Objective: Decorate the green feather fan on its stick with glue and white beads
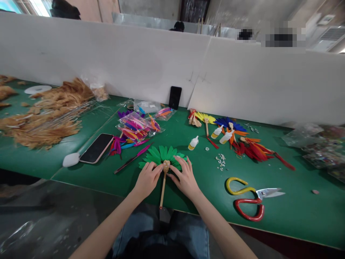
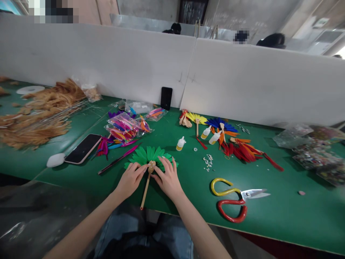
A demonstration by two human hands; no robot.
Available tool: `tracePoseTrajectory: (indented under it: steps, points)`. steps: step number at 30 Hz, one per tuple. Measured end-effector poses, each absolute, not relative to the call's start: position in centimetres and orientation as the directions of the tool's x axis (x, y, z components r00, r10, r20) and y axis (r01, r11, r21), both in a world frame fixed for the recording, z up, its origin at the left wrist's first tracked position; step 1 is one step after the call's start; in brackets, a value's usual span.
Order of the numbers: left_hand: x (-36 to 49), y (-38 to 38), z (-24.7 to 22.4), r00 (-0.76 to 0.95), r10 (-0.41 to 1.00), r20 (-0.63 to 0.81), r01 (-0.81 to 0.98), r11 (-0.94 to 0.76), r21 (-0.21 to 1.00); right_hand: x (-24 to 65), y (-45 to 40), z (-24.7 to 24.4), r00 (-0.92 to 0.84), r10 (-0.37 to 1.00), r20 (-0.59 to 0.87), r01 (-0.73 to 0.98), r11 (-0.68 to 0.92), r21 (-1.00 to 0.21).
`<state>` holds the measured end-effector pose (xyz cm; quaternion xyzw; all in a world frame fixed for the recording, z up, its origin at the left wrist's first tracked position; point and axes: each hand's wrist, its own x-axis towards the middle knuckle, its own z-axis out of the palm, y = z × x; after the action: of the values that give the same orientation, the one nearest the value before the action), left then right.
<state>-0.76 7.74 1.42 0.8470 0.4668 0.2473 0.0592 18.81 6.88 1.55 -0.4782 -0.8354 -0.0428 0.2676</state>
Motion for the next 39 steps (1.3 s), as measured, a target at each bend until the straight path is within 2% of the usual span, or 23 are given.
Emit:
tracePoseTrajectory:
  steps: [12, 16, 20, 23, 25, 27, 31, 35, 39]
  points:
    - [-0.7, 7.7, 1.6, 0.443, 0.822, 0.358, 0.767, -0.554, 0.323, 18.7, 6.8, 1.7, -0.398, 0.781, 0.481, 0.82, 0.538, -0.195]
    - [-0.7, 7.7, 1.7, 0.442, 0.823, 0.357, 0.761, -0.554, 0.336, 18.8, 6.9, 1.6, -0.373, 0.765, 0.525, 0.803, 0.55, -0.231]
    - [-0.8, 7.6, 1.9, 0.426, 0.824, 0.375, 0.731, -0.557, 0.393, 19.0, 6.8, 1.3, -0.18, 0.786, 0.592, 0.805, 0.463, -0.37]
    - [-1.0, 7.9, 2.2, 0.344, 0.847, 0.405, 0.713, -0.517, 0.474, 18.4, 6.9, 1.5, -0.011, 0.832, 0.554, 0.823, 0.322, -0.468]
    - [-0.9, 8.4, 2.5, 0.267, 0.86, 0.435, 0.716, -0.479, 0.508, 17.6, 7.2, 1.7, 0.019, 0.859, 0.511, 0.86, 0.246, -0.446]
    - [-0.7, 9.1, 2.9, 0.221, 0.862, 0.456, 0.742, -0.452, 0.495, 16.5, 7.7, 1.8, 0.015, 0.868, 0.496, 0.911, 0.193, -0.365]
    - [0.4, 10.7, 3.2, 0.234, 0.849, 0.475, 0.829, -0.429, 0.359, 14.8, 8.5, 1.6, 0.009, 0.881, 0.473, 0.972, 0.105, -0.213]
    - [1.4, 11.7, 2.7, 0.296, 0.838, 0.458, 0.861, -0.441, 0.251, 14.4, 8.7, 1.3, -0.001, 0.893, 0.451, 0.98, 0.089, -0.175]
    - [1.6, 11.7, 2.0, 0.332, 0.848, 0.412, 0.861, -0.451, 0.234, 14.6, 8.6, 0.9, -0.008, 0.899, 0.437, 0.981, 0.092, -0.171]
